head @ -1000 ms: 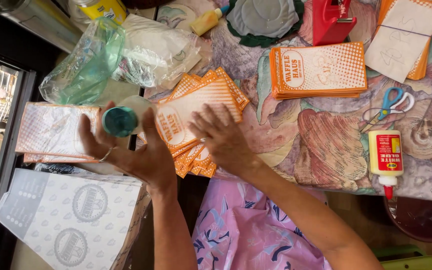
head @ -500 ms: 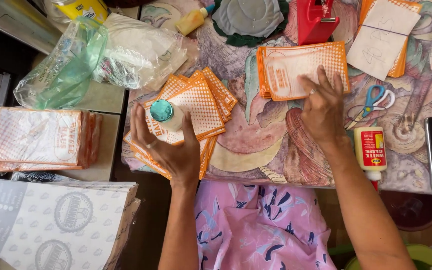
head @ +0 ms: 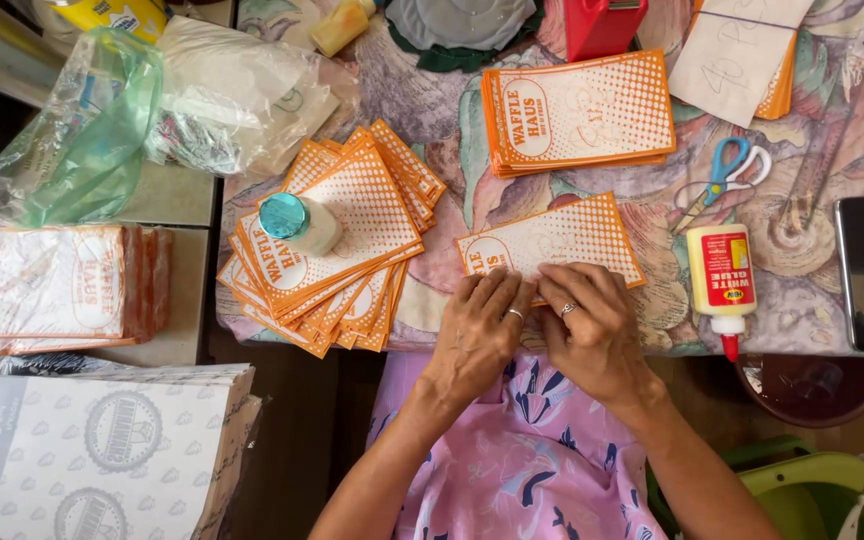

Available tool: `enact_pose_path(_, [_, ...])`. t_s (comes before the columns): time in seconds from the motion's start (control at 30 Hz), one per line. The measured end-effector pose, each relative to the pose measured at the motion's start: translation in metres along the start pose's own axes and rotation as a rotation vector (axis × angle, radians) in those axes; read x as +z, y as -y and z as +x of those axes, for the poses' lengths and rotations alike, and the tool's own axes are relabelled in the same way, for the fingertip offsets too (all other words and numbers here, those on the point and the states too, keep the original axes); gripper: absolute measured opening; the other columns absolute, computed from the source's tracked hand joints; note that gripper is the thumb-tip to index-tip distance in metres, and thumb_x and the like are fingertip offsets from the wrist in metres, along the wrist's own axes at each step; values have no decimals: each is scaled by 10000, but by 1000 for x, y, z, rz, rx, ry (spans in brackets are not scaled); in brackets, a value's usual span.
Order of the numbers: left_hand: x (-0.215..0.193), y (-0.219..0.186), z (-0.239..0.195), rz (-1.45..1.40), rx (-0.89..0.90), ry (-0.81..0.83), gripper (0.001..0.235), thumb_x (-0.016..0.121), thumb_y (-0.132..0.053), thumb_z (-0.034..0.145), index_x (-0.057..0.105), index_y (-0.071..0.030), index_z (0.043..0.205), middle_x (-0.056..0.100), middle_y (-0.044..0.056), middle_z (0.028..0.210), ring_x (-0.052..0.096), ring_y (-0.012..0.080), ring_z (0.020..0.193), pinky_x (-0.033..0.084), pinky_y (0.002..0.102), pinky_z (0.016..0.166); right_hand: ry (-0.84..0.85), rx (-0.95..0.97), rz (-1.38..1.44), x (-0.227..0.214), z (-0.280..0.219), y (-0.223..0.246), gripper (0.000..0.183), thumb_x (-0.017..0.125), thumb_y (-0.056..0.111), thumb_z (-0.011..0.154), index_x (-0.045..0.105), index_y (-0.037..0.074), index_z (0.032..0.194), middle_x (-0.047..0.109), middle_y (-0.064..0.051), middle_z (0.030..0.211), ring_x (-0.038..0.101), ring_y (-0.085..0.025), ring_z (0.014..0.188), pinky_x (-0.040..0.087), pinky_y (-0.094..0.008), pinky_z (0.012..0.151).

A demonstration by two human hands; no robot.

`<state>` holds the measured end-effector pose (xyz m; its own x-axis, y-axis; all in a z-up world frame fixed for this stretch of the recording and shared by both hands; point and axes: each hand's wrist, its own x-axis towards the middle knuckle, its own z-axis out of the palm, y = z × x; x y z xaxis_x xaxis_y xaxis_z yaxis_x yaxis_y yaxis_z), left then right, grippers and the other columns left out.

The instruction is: Applying glue to the edges of paper bags and folding them to complete the assembly process.

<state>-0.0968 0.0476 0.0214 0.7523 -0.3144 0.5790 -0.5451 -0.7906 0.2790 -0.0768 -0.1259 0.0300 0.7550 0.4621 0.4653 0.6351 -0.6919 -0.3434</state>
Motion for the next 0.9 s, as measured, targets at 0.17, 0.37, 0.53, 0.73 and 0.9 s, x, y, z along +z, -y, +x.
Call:
enact_pose_path(0.17, [-14,-2,4,-55,-80,112,80,757,-85,909,769,-35,969,786,208,960,759,367,1024,624,438,830,-5,82,190,-35,-14,-30,456,704,-71,764,756,64,1197,711,-131,1261,648,-362,1187,494,-482,995])
enact_pose_path(0.37, [-1,2,-1,-203,-119,-28,120,654,68,945,618,-20,874,663,133,865,744,334,1000,628,416,824,-190,308,293,-68,-21,-40,353,508,-254,857,660,-124,1148,688,-264,1201,668,-364,1177,547,-436,1090])
enact_pose_path(0.53, [17,5,-12,-247,-300,-50,84,692,-12,902,726,-81,937,787,82,1021,764,252,1051,612,369,731,-162,326,290,-65,-30,-62,323,387,-244,798,634,-92,940,694,-240,1045,695,-352,1030,569,-420,950])
enact_pose_path(0.73, [-9,-9,5,-276,-305,68,109,705,-108,911,602,-87,882,734,69,973,735,282,1086,557,374,716,104,74,277,-50,-24,-75,293,396,-253,929,674,-195,1000,672,-279,1291,605,-429,1229,543,-429,1043])
enact_pose_path(0.9, [-29,-80,22,-461,90,-210,368,752,-339,978,595,-9,1019,643,157,1000,620,279,804,442,392,662,268,47,162,-57,-3,-64,854,370,-232,685,514,5,1492,628,-185,1421,535,-356,1167,460,-448,1070])
